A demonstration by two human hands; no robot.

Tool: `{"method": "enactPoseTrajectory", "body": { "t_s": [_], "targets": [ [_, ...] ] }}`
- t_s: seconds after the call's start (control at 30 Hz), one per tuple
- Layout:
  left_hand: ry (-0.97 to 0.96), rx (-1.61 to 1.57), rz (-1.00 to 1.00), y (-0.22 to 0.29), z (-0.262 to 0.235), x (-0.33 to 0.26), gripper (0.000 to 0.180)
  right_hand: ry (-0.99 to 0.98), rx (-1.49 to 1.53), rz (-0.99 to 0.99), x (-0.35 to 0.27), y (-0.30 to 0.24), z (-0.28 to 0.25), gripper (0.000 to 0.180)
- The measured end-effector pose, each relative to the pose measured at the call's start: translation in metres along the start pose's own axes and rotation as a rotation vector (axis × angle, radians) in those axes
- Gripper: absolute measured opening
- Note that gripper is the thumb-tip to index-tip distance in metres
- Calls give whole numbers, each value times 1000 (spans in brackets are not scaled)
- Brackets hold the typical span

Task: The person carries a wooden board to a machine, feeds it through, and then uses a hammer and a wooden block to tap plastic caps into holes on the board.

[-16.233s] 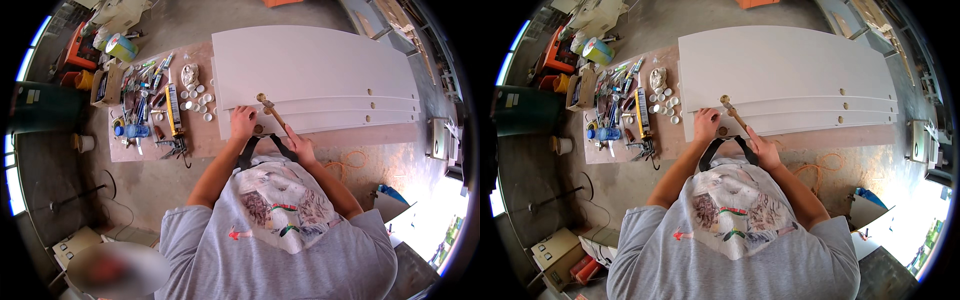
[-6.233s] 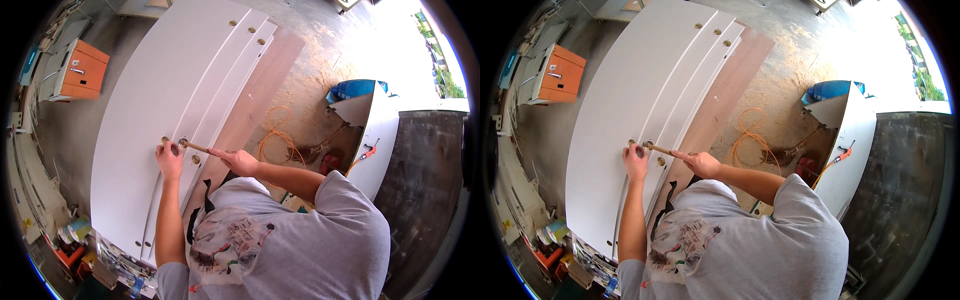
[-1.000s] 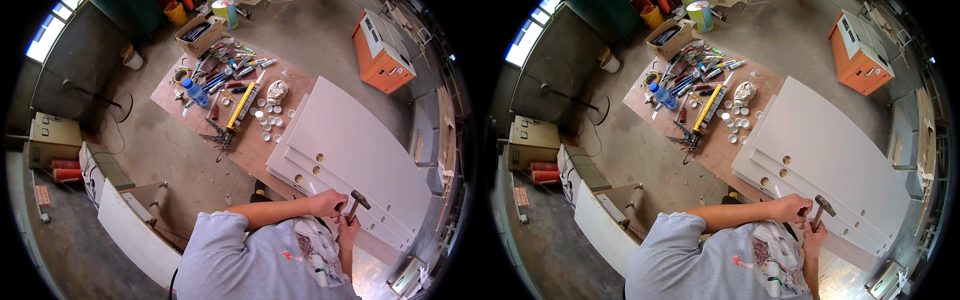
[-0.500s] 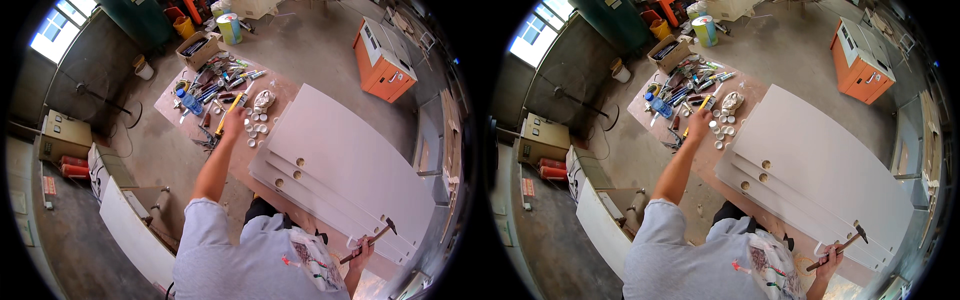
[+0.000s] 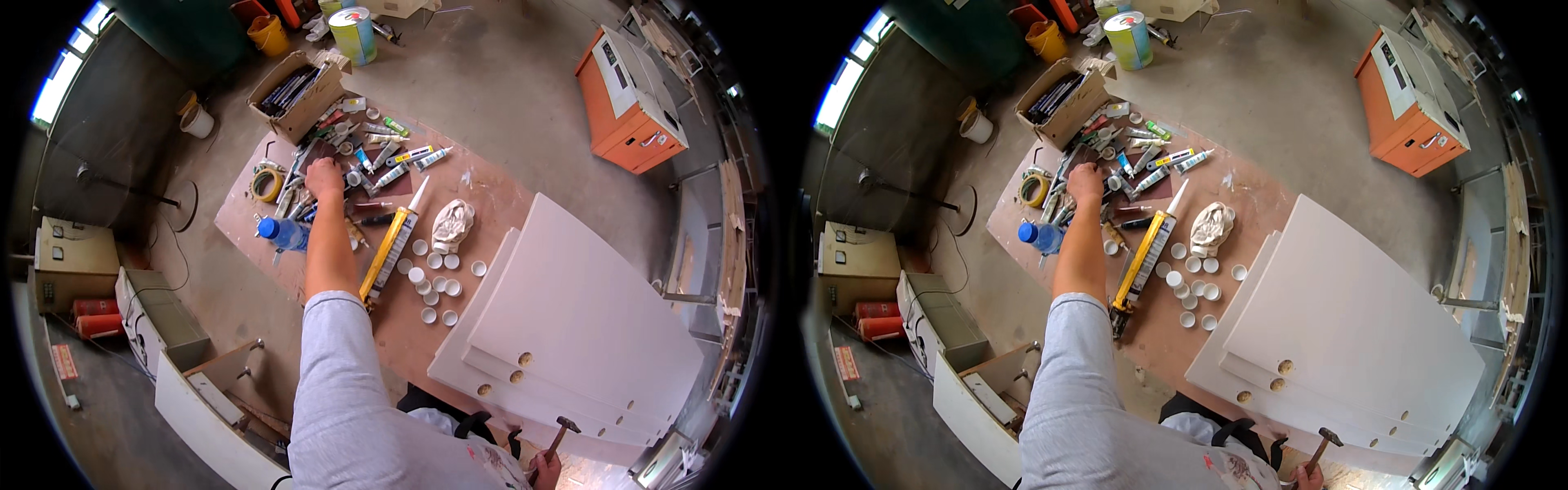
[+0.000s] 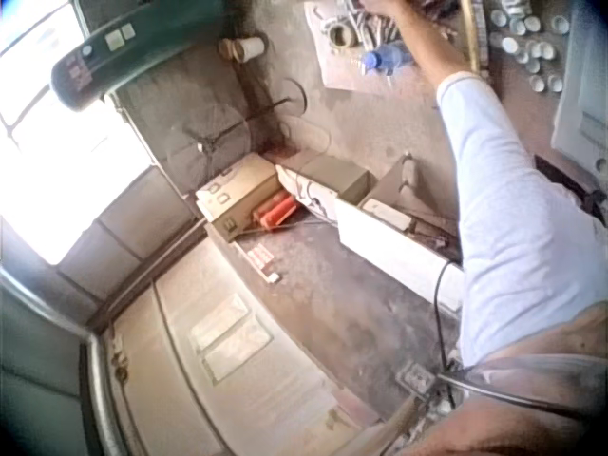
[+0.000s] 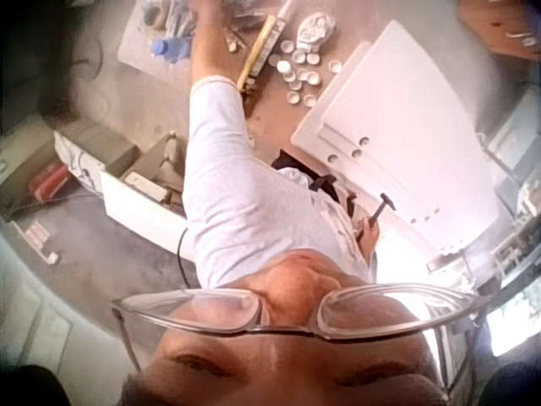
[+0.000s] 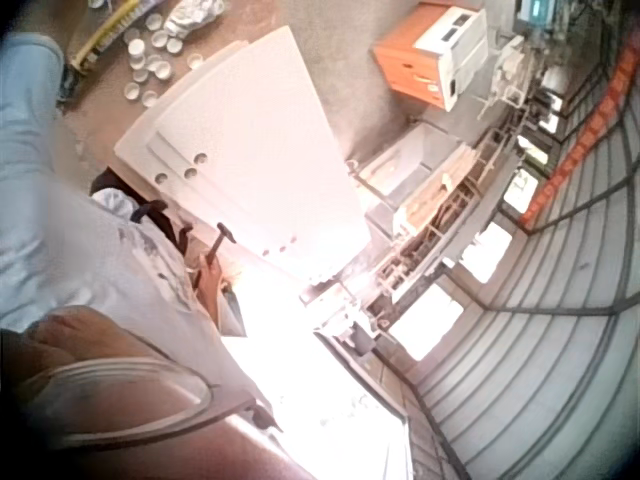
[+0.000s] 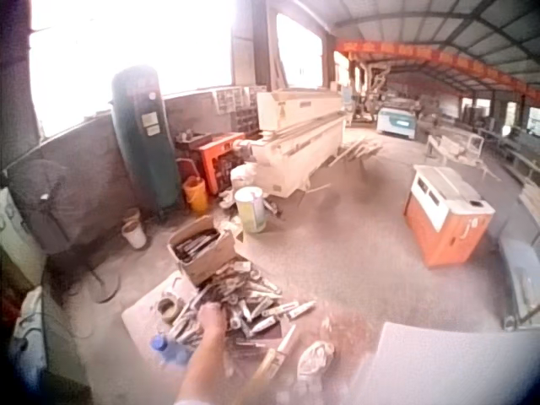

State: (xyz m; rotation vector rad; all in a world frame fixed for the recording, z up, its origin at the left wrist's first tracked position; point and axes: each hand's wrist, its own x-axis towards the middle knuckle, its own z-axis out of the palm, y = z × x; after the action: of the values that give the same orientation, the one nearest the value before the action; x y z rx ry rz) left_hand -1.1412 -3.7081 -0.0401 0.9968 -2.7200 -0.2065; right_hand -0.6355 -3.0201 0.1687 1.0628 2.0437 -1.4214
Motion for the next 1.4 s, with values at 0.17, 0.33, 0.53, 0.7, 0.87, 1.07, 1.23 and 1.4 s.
{"method": "enactPoseTrajectory", "body": {
  "t_s": [0.17, 0.33, 0.53, 0.7, 0.87, 1.07, 1.23, 1.4],
  "targets": [
    [47, 53, 55, -11, 17, 24, 21, -24, -25, -43, 0, -51, 39, 18],
    [185, -195, 128, 9, 17, 38, 15, -45, -46, 0, -2, -59, 45, 18],
    [63, -283, 260, 47, 27, 78, 13, -16, -119, 38, 1, -54, 51, 20],
    [-77, -138, 254, 78, 46, 87, 15, -19, -162, 105, 2, -44, 60, 25],
    [33, -75, 278, 80, 47, 83, 14, -113, -213, 9, 6, -84, 81, 24],
    [-736, -1924, -184, 146, -29, -61, 10, -119, -105, -44, 19, -77, 75, 20],
    [-1149, -2014, -370, 168, -101, -229, 10, -188, -70, -125, 19, -72, 55, 21],
    [-1483, -2096, -502, 196, -134, -372, 11, -238, -57, -148, 26, -24, 10, 18]
  ]
}}
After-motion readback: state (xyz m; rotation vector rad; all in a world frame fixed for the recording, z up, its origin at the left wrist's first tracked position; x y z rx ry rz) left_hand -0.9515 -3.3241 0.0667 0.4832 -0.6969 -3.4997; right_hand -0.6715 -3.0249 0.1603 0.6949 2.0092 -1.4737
